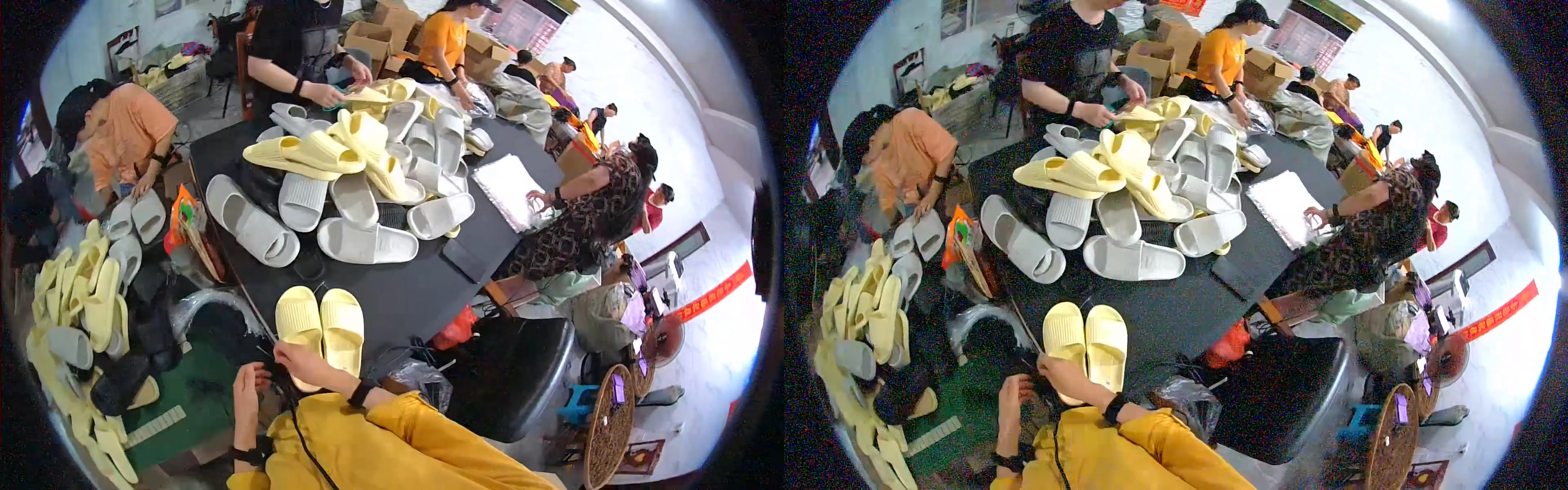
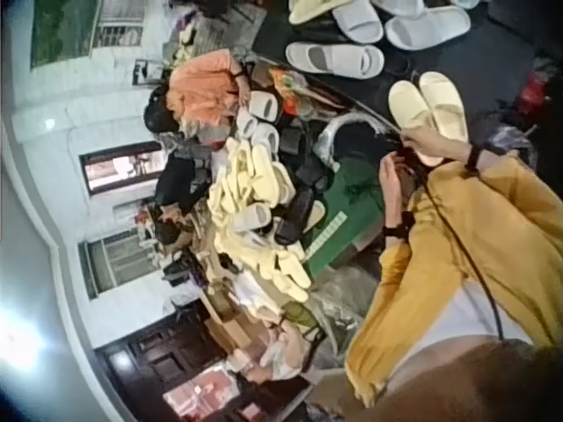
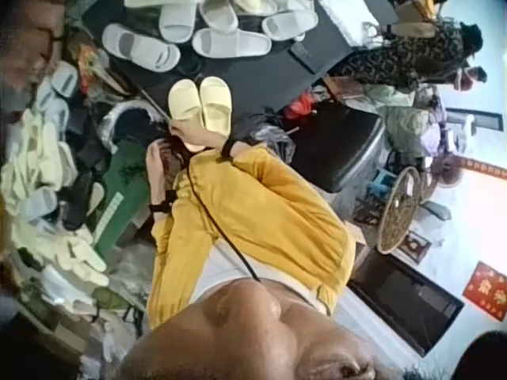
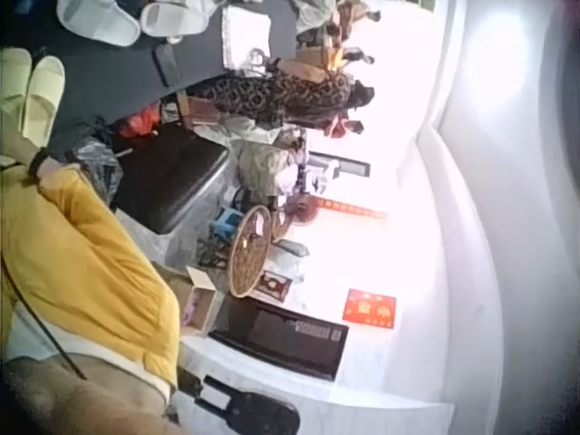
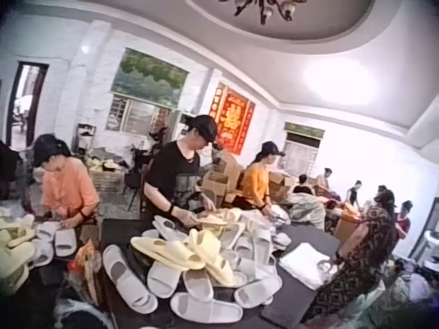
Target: Inspecting and trimming excess material from sandals in a factory setting.
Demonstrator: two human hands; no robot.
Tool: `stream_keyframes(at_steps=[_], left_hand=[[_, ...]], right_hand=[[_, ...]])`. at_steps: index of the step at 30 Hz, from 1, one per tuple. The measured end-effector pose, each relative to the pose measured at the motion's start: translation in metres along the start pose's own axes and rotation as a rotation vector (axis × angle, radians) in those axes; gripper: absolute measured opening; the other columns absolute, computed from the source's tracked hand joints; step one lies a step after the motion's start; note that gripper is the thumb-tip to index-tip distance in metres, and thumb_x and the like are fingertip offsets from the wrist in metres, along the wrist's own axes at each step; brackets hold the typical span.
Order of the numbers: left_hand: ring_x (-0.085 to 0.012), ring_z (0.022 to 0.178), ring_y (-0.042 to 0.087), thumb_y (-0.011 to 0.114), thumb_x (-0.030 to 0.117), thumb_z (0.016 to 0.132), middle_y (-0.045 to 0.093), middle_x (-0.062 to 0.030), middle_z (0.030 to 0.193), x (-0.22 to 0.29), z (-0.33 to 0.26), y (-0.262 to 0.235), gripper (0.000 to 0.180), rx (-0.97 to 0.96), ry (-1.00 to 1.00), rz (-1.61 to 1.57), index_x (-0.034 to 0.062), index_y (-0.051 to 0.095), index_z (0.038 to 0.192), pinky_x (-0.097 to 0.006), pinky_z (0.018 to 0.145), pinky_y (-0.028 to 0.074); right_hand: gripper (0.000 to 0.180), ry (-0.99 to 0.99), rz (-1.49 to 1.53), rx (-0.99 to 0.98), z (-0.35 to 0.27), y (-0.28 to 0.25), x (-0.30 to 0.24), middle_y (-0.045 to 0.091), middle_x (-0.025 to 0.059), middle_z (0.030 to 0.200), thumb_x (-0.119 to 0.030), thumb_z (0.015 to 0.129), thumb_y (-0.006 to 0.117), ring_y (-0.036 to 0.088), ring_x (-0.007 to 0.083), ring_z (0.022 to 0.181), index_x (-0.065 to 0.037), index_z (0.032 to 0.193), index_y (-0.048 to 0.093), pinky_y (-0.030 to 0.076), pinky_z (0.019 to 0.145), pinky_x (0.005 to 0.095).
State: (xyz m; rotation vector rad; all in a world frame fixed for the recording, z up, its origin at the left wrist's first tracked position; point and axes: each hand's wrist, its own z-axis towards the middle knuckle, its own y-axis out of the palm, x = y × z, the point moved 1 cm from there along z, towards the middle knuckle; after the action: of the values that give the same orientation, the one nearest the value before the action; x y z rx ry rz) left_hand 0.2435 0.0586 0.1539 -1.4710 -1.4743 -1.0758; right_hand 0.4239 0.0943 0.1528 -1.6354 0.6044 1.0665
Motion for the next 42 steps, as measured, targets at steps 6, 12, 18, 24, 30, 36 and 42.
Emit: stream_keyframes(at_steps=[6, 12, 18, 24, 30, 36, 42], left_hand=[[-0.0132, 0.069, 0.056, 0.039, 0.040, 0.100, 0.060, -0.0063, 0.075, 0.004, 0.008, -0.005, 0.045, -0.108, -0.269, -0.188, -0.0010, 0.059, 0.105, -0.027, 0.065, 0.046], [-0.0137, 0.061, 0.053, 0.045, 0.034, 0.099, 0.059, -0.0055, 0.076, 0.016, 0.039, 0.011, 0.041, -0.183, -0.297, -0.457, -0.0020, 0.052, 0.117, -0.027, 0.061, 0.047], [-0.0130, 0.059, 0.053, 0.048, 0.016, 0.097, 0.054, -0.0014, 0.069, -0.062, 0.131, -0.027, 0.018, 0.019, -0.528, -0.998, 0.0003, 0.058, 0.100, -0.025, 0.054, 0.047], [-0.0151, 0.070, 0.056, 0.048, 0.020, 0.098, 0.059, -0.0060, 0.081, -0.090, 0.163, -0.045, 0.023, 0.111, -0.547, -0.995, -0.0009, 0.057, 0.101, -0.027, 0.065, 0.050], [-0.0228, 0.095, 0.054, 0.049, 0.039, 0.096, 0.058, -0.0105, 0.112, -0.056, 0.147, -0.036, 0.047, 0.015, -0.500, -0.908, -0.0014, 0.047, 0.119, -0.035, 0.084, 0.049], [-0.0154, 0.089, 0.052, 0.054, 0.026, 0.092, 0.052, -0.0033, 0.100, -0.088, 0.075, -0.046, 0.035, 0.356, -0.110, -0.097, 0.0046, 0.049, 0.120, -0.031, 0.075, 0.045], [-0.0127, 0.076, 0.055, 0.043, 0.023, 0.099, 0.062, -0.0054, 0.094, 0.006, -0.004, 0.001, 0.031, -0.149, -0.126, 0.130, 0.0015, 0.056, 0.117, -0.028, 0.067, 0.044]], right_hand=[[0.013, -0.270, 0.621, -0.315, -0.016, -0.004, -0.075, 0.060, 0.0065, 0.073, -0.017, 0.097, 0.046, 0.060, 0.0180, 0.069, -0.004, 0.097, 0.047, 0.045, 0.062, 0.0321], [0.014, -0.233, 0.638, -0.736, -0.034, -0.009, -0.092, 0.057, 0.0061, 0.067, -0.018, 0.097, 0.044, 0.057, 0.0167, 0.063, -0.005, 0.093, 0.044, 0.043, 0.059, 0.0305], [0.017, -0.200, 0.519, -0.799, -0.047, -0.018, -0.089, 0.058, 0.0062, 0.063, -0.020, 0.097, 0.043, 0.055, 0.0156, 0.059, -0.004, 0.092, 0.044, 0.041, 0.055, 0.0304], [0.016, -0.257, 0.526, -0.763, -0.060, -0.047, -0.114, 0.055, 0.0043, 0.064, -0.019, 0.097, 0.044, 0.052, 0.0155, 0.058, -0.004, 0.092, 0.045, 0.040, 0.055, 0.0294], [0.017, -0.244, 0.617, -0.542, -0.072, -0.066, -0.112, 0.055, 0.0050, 0.076, -0.020, 0.098, 0.045, 0.054, 0.0146, 0.069, -0.004, 0.090, 0.046, 0.043, 0.061, 0.0305], [0.010, 0.005, -0.001, 0.025, -0.081, -0.073, -0.052, 0.056, 0.0137, 0.086, -0.014, 0.092, 0.053, 0.059, 0.0327, 0.073, -0.005, 0.095, 0.049, 0.049, 0.065, 0.0395], [0.010, 0.033, -0.111, 0.306, -0.086, -0.079, -0.060, 0.058, 0.0149, 0.092, -0.006, 0.088, 0.057, 0.061, 0.0315, 0.076, -0.002, 0.096, 0.053, 0.049, 0.065, 0.0363]])
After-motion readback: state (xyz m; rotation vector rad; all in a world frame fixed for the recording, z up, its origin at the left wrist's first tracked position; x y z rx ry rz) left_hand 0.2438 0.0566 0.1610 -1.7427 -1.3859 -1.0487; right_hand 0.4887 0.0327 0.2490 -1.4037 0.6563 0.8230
